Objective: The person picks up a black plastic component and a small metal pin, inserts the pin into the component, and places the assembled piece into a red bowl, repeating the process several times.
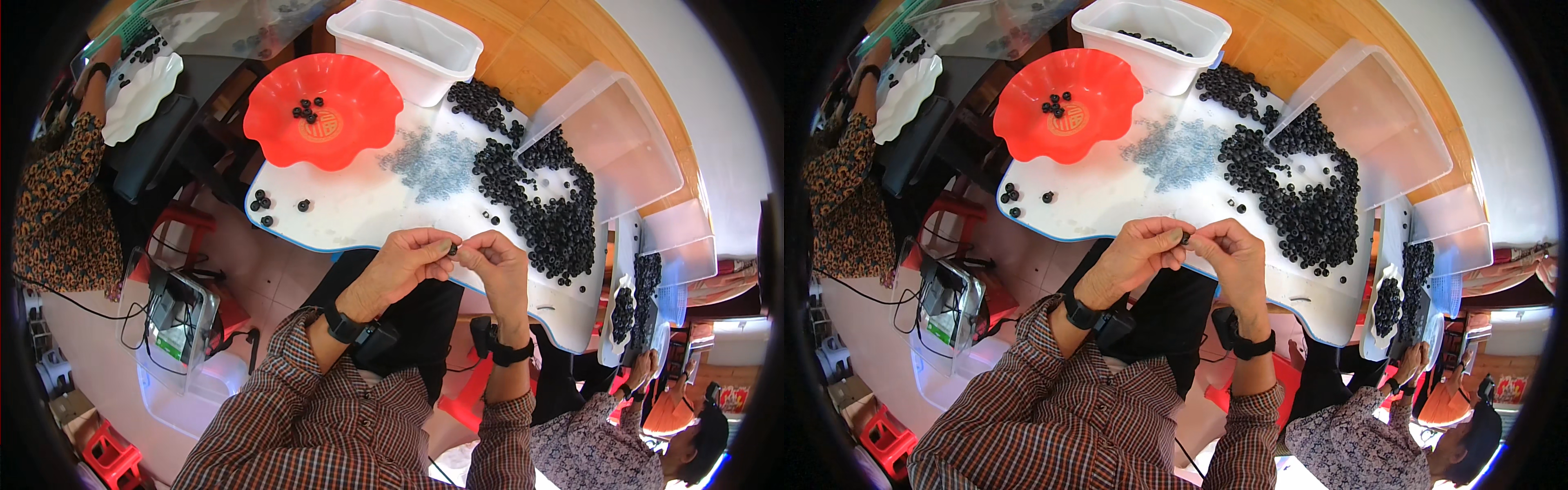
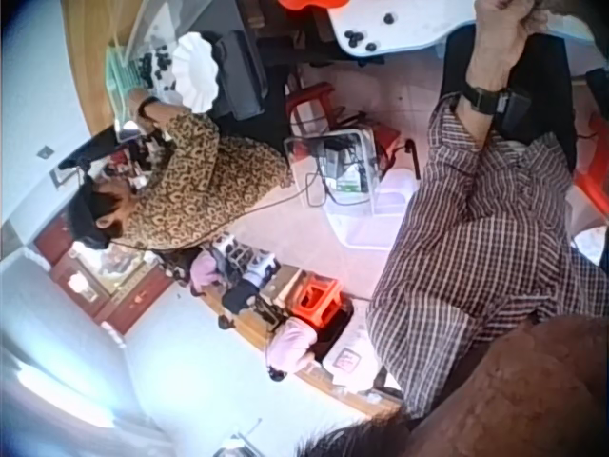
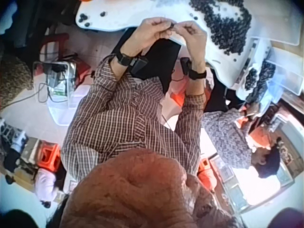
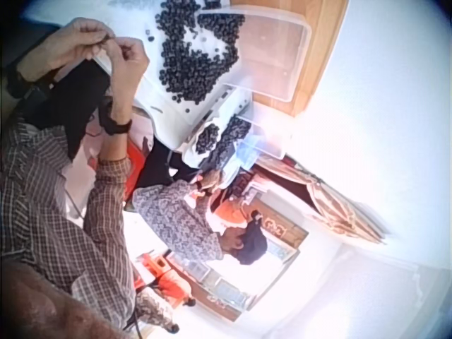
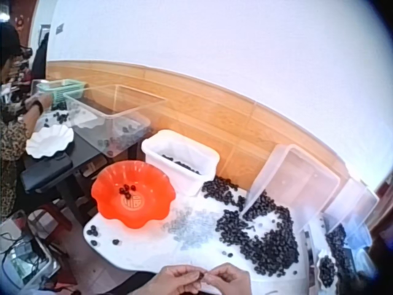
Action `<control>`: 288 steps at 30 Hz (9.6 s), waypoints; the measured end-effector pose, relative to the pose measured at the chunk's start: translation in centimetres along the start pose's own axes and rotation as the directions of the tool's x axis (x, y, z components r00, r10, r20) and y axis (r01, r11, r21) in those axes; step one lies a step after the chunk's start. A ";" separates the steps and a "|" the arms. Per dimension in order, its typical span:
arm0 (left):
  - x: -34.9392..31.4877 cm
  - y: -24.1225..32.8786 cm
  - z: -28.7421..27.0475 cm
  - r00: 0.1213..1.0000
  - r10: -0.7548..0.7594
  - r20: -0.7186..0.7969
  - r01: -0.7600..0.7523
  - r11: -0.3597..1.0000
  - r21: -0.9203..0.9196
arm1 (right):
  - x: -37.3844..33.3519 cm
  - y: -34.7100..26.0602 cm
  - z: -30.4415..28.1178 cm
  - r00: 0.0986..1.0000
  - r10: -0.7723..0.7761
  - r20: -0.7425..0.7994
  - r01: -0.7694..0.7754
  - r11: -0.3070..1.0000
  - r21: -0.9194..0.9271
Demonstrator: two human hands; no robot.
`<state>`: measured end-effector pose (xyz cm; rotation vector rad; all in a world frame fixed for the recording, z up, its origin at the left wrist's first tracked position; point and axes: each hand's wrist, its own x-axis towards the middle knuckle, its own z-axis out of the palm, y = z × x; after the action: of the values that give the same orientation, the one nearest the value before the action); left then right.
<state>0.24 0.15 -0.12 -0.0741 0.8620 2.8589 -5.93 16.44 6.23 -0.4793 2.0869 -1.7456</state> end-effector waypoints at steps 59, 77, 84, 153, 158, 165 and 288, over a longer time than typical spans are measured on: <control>-0.4 0.2 1.0 0.996 0.030 -0.088 -0.047 0.978 -0.203 | -0.8 2.1 2.2 0.970 -0.134 -0.204 0.185 0.950 0.253; -0.7 0.1 1.4 0.989 0.081 -0.125 -0.095 0.989 -0.110 | -0.7 2.6 3.0 0.963 -0.153 -0.222 0.211 0.941 0.266; -0.9 0.4 1.8 0.986 0.079 -0.149 -0.086 0.995 -0.040 | -0.8 2.4 2.7 0.965 -0.157 -0.208 0.200 0.959 0.203; -1.5 1.6 2.4 0.959 0.230 -0.164 -0.158 0.918 0.363 | -1.7 0.8 3.8 0.944 -0.263 -0.198 0.276 0.960 0.043; -1.5 1.8 1.7 0.990 0.140 0.003 -0.140 0.990 0.010 | -2.2 0.3 3.3 0.958 -0.176 -0.226 0.239 0.927 0.289; -1.3 1.5 0.9 0.980 0.156 0.119 -0.137 0.978 -0.159 | -2.6 -0.6 3.7 0.980 -0.115 -0.163 0.175 0.888 0.426; -2.6 2.2 4.4 0.994 0.045 -0.102 -0.018 0.969 0.247 | -3.4 0.2 2.6 0.923 -0.327 -0.202 0.320 0.945 -0.066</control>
<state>2.43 0.45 4.94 -0.1877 1.2422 2.7723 -1.73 15.86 5.79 -0.7121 2.2890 -2.0274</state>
